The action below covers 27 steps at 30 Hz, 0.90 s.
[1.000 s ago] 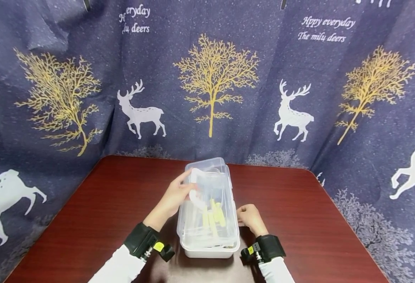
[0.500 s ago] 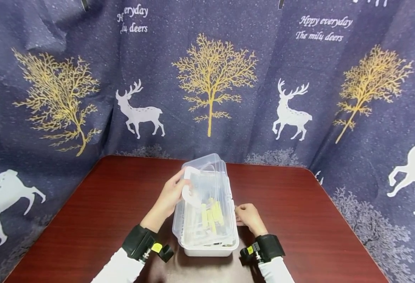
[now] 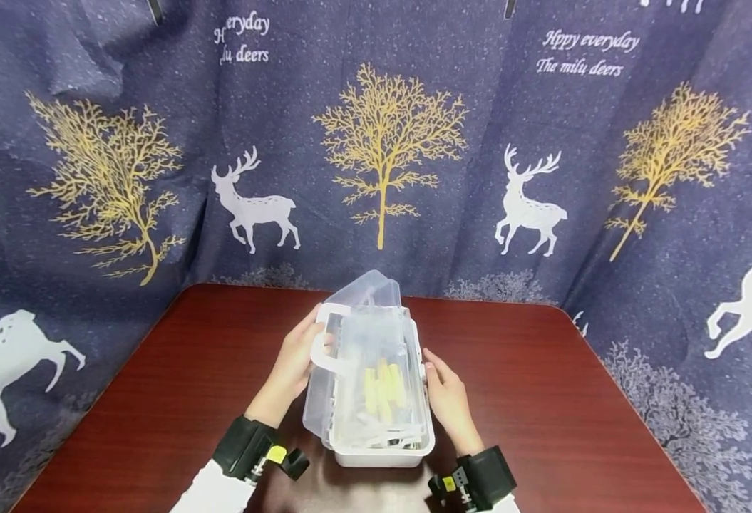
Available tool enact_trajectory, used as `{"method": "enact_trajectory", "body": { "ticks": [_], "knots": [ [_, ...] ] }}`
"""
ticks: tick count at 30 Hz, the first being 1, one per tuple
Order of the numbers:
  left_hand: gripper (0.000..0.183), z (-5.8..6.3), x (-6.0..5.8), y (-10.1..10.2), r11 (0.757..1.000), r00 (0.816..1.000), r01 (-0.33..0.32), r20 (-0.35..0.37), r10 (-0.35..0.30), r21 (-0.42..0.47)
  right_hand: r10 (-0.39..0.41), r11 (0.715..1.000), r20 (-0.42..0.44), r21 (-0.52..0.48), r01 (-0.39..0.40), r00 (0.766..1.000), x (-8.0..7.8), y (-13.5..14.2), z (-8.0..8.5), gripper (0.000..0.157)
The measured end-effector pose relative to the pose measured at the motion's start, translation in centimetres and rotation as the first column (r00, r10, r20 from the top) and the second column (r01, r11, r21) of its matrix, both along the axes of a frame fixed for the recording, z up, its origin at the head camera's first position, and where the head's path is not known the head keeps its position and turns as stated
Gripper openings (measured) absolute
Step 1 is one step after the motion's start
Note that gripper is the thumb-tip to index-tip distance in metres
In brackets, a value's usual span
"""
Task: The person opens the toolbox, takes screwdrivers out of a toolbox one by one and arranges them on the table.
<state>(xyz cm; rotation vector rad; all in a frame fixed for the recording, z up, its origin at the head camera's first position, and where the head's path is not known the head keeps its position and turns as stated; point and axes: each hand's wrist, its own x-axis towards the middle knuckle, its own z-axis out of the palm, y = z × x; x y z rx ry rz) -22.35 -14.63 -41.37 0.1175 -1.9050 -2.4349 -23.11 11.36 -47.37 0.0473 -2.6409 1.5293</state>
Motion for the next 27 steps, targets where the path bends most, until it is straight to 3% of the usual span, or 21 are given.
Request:
{"method": "enact_trajectory", "body": {
  "ticks": [10, 14, 20, 27],
  "knots": [
    [0.055, -0.6, 0.7, -2.6, 0.989, 0.995, -0.027, 0.094, 0.013, 0.148, -0.039, 0.994, -0.131, 0.095, 0.052, 0.991, 0.5, -0.4, -1.0, 0.038],
    [0.053, -1.5, 1.0, -3.9, 0.992, 0.99, -0.053, 0.133, 0.037, 0.114, -0.059, 0.991, -0.143, 0.112, 0.075, 0.988, 0.6, -0.4, -1.2, 0.039],
    [0.057, -3.0, 1.5, -5.4, 0.995, 0.983, -0.085, 0.157, 0.091, -0.043, -0.084, 0.987, -0.135, 0.122, 0.101, 0.987, 0.7, -0.5, -1.0, 0.039],
    [0.062, -3.8, 1.8, -6.4, 0.987, 0.98, -0.083, 0.169, 0.106, -0.137, -0.093, 0.987, -0.132, 0.119, 0.109, 0.987, 0.8, -0.7, -0.9, 0.039]
  ]
}}
